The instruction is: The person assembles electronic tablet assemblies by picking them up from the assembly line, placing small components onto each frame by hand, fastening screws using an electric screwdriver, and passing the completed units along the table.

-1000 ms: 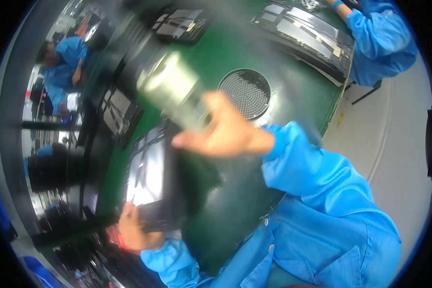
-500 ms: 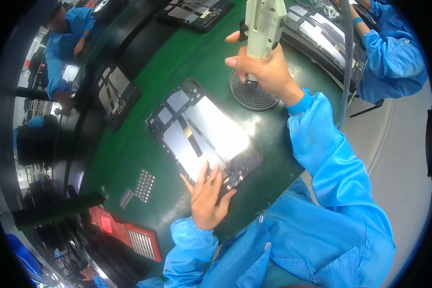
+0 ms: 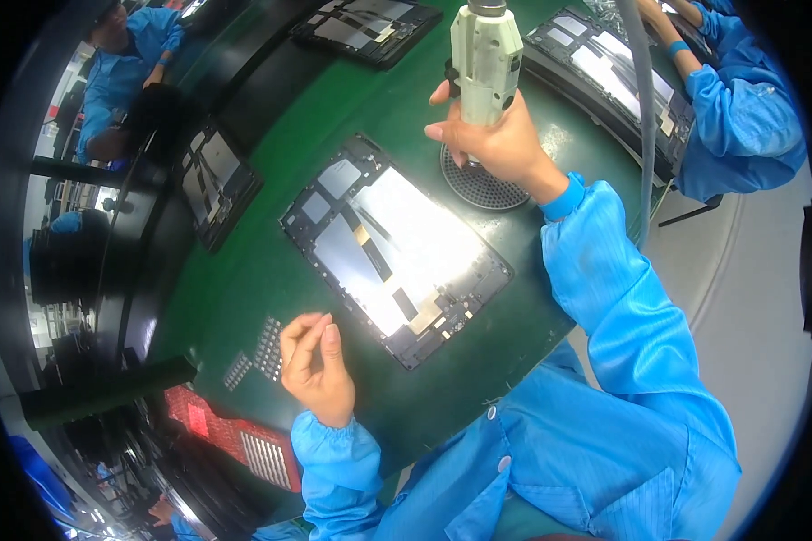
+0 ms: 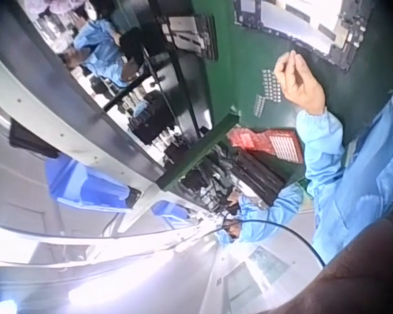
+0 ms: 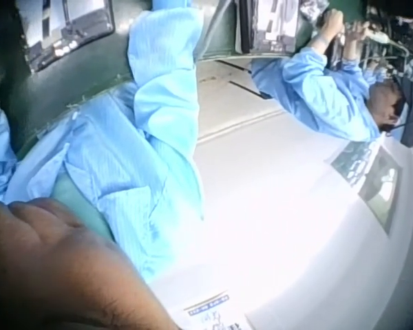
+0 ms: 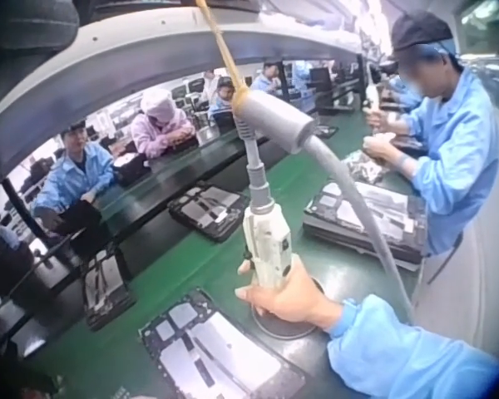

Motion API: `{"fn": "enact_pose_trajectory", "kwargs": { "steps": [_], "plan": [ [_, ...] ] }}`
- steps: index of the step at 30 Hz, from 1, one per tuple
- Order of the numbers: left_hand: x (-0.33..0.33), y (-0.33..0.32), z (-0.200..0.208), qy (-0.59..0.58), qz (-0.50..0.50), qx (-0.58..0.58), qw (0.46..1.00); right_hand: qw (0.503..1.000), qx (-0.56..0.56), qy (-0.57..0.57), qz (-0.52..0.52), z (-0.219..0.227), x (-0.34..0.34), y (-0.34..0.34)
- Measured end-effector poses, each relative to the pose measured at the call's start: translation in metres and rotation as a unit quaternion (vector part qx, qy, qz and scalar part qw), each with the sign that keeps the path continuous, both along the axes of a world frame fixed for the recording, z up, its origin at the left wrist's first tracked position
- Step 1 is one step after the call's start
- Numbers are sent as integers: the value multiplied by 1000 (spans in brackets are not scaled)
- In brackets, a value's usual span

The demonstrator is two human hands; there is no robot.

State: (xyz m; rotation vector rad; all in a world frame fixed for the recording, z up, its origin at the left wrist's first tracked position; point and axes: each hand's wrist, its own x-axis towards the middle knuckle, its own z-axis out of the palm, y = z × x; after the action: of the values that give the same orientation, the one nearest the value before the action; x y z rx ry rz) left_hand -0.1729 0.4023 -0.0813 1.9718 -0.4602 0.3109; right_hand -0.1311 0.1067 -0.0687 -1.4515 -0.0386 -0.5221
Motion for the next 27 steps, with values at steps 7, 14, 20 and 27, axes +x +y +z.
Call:
{"fn": "enact_pose_trajectory", "kwargs": {
  "steps": [7, 14, 20, 27],
  "plan": [
    [-19, 24, -4, 217, 73, -62, 972, 1000, -12, -5, -7, -4, 2, 6],
    [-27, 2, 1, 373, -51, -196, 905, 996, -63, -66, -1, 8, -7, 4],
    [-15, -5, -8, 338, -22, -133, 931, 998, -39, -55, 18, 13, -11, 20],
    [-13, -7, -9, 330, -8, -110, 938, 996, -37, -72, 25, 26, -24, 34]
  ]
}}
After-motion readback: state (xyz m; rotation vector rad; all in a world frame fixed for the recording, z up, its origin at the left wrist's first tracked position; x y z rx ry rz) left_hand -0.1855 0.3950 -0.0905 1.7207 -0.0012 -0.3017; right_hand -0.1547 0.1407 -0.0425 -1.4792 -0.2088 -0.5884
